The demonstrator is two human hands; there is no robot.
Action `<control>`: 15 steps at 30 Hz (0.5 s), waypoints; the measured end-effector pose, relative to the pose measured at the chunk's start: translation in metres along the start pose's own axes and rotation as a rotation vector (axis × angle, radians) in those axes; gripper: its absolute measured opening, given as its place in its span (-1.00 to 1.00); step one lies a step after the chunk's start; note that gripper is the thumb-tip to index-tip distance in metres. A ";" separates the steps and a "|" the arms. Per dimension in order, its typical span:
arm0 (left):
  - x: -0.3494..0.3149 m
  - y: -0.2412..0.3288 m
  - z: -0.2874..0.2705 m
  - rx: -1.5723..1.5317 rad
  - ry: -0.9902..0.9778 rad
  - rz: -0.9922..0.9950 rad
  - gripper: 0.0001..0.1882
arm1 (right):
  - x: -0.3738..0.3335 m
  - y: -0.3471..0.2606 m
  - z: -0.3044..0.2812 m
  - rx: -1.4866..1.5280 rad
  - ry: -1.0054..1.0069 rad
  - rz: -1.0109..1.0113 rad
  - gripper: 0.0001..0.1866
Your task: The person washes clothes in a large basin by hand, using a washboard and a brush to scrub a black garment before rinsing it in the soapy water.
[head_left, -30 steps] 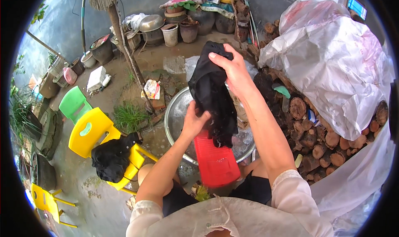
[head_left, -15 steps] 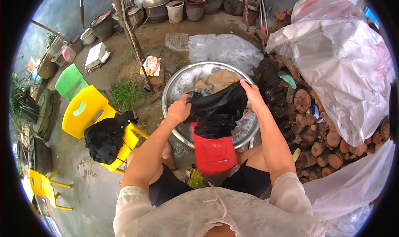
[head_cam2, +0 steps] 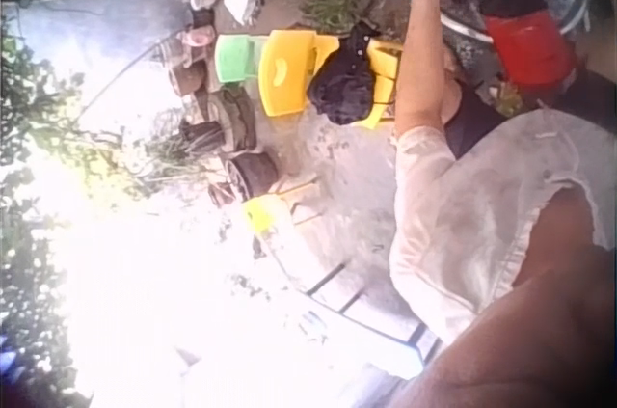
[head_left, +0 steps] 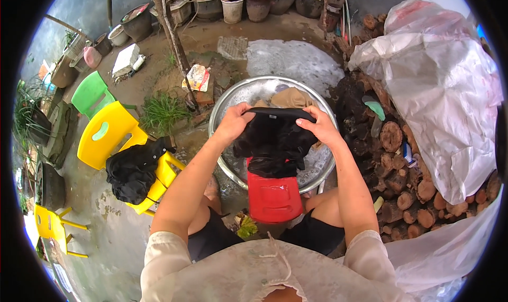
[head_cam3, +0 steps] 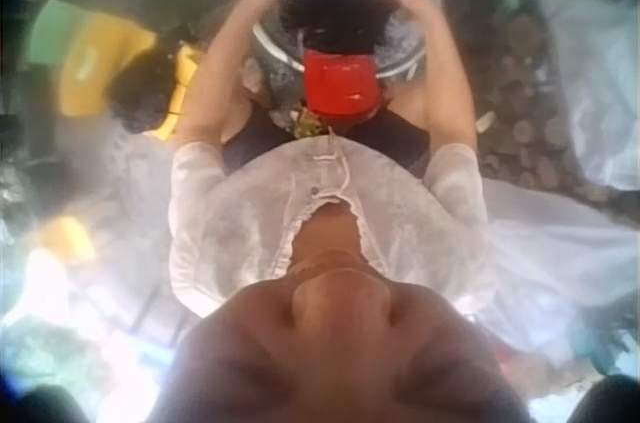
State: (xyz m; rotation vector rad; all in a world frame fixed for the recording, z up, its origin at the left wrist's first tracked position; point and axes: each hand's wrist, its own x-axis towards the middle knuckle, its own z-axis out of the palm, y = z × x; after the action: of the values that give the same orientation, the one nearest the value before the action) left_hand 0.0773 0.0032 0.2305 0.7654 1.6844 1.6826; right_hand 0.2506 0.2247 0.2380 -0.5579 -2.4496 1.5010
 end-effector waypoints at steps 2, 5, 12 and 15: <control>-0.007 0.024 0.002 0.087 -0.058 -0.022 -0.87 | -0.003 0.002 0.000 0.029 0.024 0.010 -0.45; -0.004 0.015 -0.013 0.325 -0.150 -0.067 -0.74 | -0.008 -0.009 -0.001 0.121 -0.017 0.035 -0.57; -0.014 -0.011 -0.021 0.933 -0.337 0.010 -0.69 | -0.017 -0.034 0.003 0.738 -0.012 0.114 -0.73; -0.015 -0.017 -0.039 0.650 -0.239 -0.102 -0.75 | -0.017 -0.041 -0.005 0.981 0.045 0.154 -0.65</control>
State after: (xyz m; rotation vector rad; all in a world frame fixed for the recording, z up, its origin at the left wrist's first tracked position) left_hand 0.0572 -0.0328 0.2133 1.0993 2.0640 0.9153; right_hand 0.2592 0.2051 0.2774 -0.5377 -1.3548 2.4056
